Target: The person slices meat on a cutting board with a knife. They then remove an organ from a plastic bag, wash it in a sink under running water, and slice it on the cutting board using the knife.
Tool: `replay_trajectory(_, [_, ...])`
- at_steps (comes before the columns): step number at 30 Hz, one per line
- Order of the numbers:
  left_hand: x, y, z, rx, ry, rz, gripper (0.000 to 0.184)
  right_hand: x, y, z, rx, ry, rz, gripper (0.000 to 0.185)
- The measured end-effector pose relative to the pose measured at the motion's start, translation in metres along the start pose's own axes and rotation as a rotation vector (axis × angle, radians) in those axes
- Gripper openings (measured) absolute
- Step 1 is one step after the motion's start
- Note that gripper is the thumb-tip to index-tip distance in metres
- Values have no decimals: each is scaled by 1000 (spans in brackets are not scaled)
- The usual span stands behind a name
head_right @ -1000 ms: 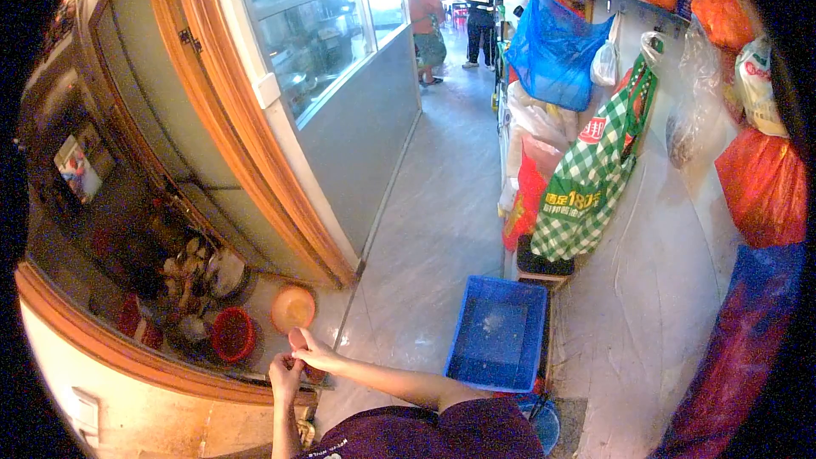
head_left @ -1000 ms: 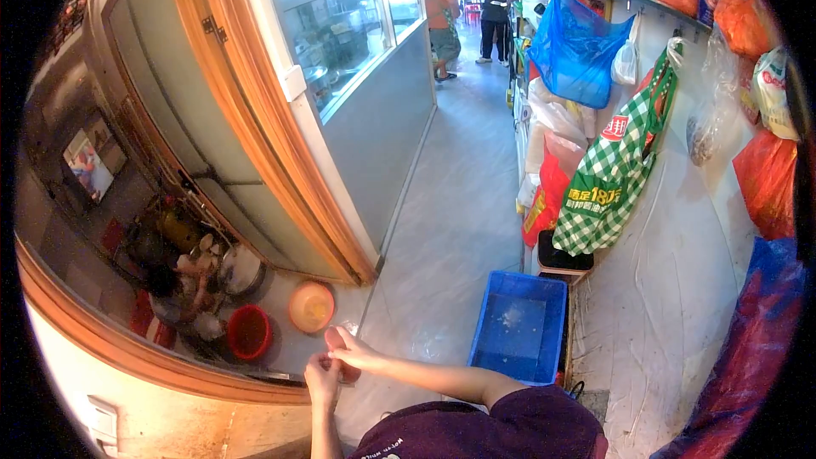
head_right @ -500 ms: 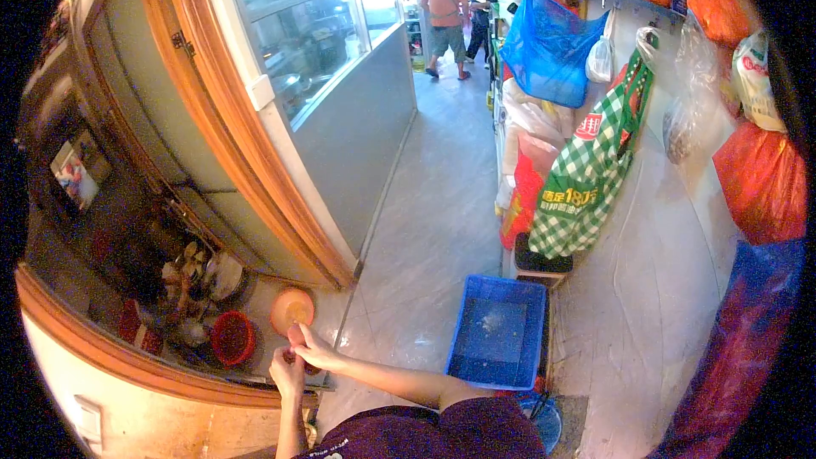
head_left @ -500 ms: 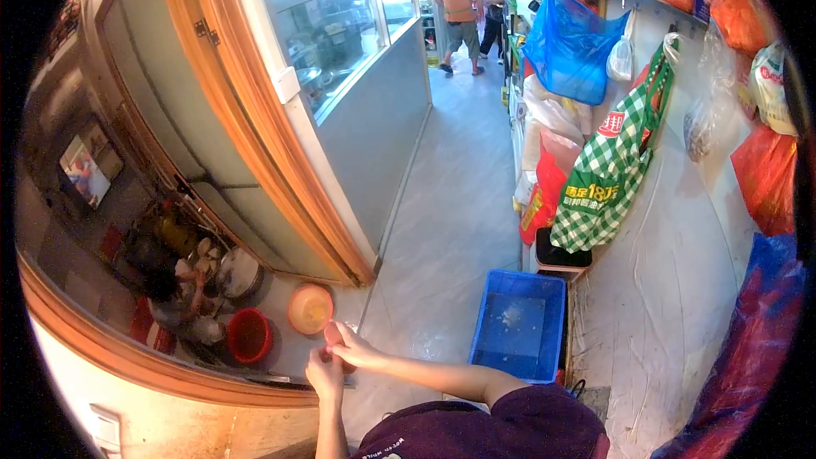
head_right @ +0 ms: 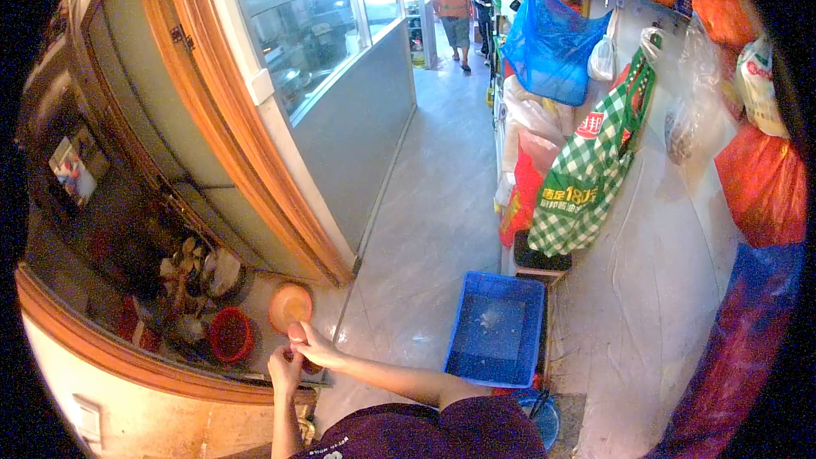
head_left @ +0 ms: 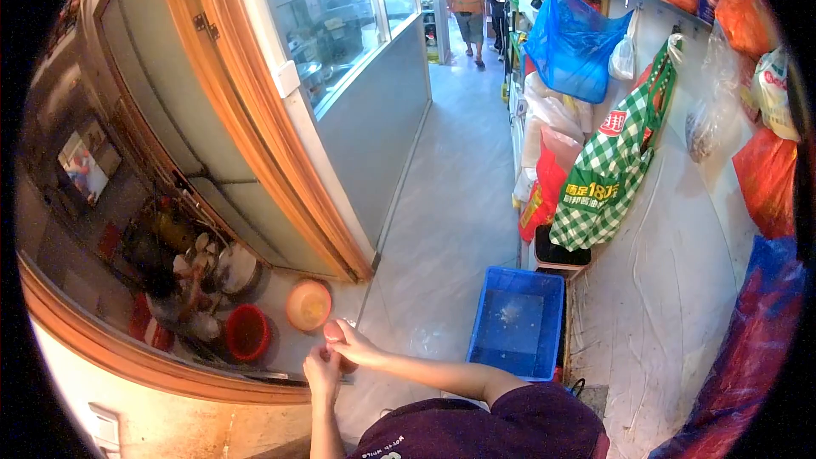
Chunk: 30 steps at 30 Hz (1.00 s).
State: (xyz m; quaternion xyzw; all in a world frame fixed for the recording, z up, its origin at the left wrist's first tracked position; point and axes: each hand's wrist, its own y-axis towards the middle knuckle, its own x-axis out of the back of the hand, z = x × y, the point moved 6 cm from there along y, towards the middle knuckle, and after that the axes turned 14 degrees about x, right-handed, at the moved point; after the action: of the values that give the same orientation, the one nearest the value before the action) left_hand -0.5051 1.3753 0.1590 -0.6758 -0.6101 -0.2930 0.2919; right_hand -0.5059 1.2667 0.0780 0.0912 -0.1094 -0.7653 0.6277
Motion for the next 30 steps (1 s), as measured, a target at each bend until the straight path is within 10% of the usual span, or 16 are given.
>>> replay_trajectory(12, [-4,4,7,-3,-54,5,28,10,-1,18,-82,41,50,70])
replay_trajectory(18, [-17,11,30,215,-557,368,28,11,-3,6,-172,188,27,82])
replay_trajectory(30, [-11,-1,11,276,-814,551,16,3,-4,18,-408,878,60,34])
